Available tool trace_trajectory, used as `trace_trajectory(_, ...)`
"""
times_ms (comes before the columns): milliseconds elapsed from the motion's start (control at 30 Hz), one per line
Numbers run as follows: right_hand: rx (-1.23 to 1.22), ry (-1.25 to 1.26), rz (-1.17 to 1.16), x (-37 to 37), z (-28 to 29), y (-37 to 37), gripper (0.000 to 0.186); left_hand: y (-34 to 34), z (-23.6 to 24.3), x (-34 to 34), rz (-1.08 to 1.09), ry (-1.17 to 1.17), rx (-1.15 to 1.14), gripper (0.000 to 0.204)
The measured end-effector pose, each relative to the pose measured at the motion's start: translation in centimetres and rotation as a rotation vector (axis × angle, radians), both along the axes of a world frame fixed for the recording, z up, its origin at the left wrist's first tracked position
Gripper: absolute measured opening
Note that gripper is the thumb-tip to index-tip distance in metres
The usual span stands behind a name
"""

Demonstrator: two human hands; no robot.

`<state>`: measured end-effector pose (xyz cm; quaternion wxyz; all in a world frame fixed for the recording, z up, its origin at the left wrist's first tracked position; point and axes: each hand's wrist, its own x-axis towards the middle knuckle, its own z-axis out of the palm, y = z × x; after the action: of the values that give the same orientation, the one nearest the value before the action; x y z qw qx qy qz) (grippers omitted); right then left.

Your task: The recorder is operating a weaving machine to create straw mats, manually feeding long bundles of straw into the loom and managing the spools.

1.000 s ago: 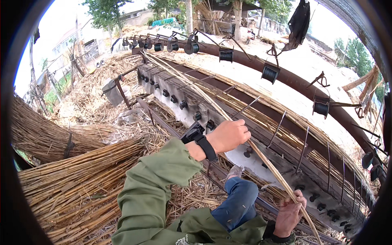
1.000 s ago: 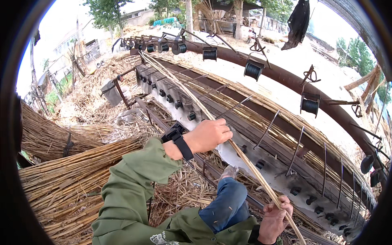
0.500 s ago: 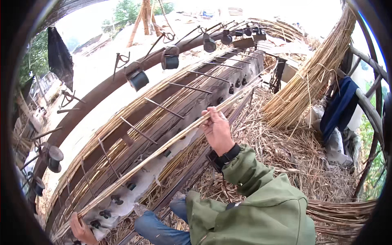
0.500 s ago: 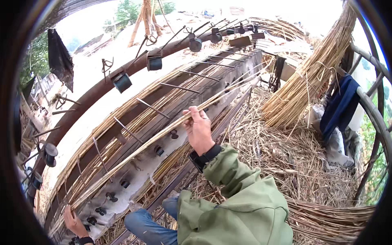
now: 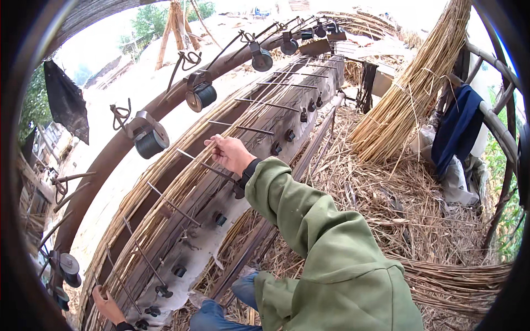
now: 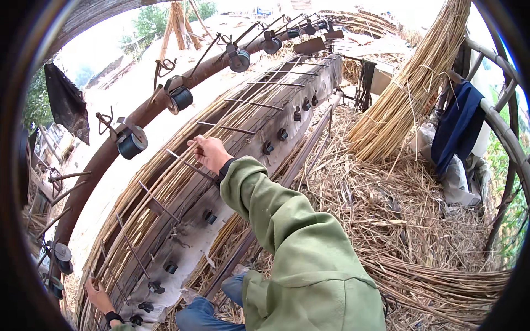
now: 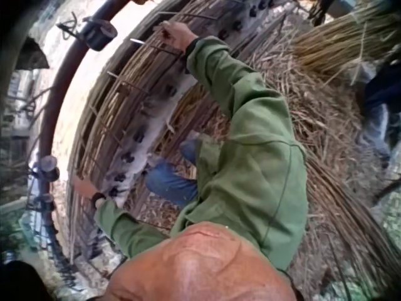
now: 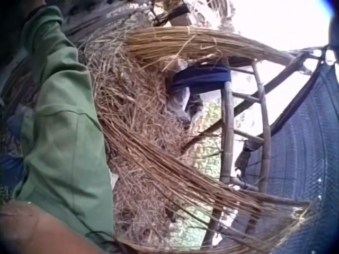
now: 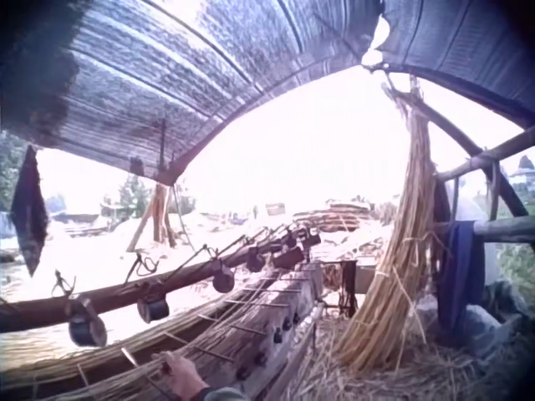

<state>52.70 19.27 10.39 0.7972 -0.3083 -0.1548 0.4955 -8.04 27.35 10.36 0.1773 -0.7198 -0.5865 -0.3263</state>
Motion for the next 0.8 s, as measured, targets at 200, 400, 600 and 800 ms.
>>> trace_trajectory(200,-0.271,-0.067,-0.02,-0.6,-2.8,0.1,0.02,2.2,-1.2,0.8,-0.183,-0.112,-0.177,0.046)
trace_trajectory(400,-0.367,-0.374,0.237,-4.8,-5.9,-6.7,0.017,1.8,-1.3,2.2,-0.24,-0.038,-0.078,0.047)
trace_trajectory(600,-0.395,-0.595,0.363,-6.5,-9.2,-16.5,0.02,3.3,-1.4,4.0,-0.373,-0.575,-0.387,0.065)
trace_trajectory(800,-0.583,-0.694,0.275,-5.2,-9.7,-24.2,0.02,-4.7,-2.5,4.2,-0.289,-0.718,-0.449,0.043)
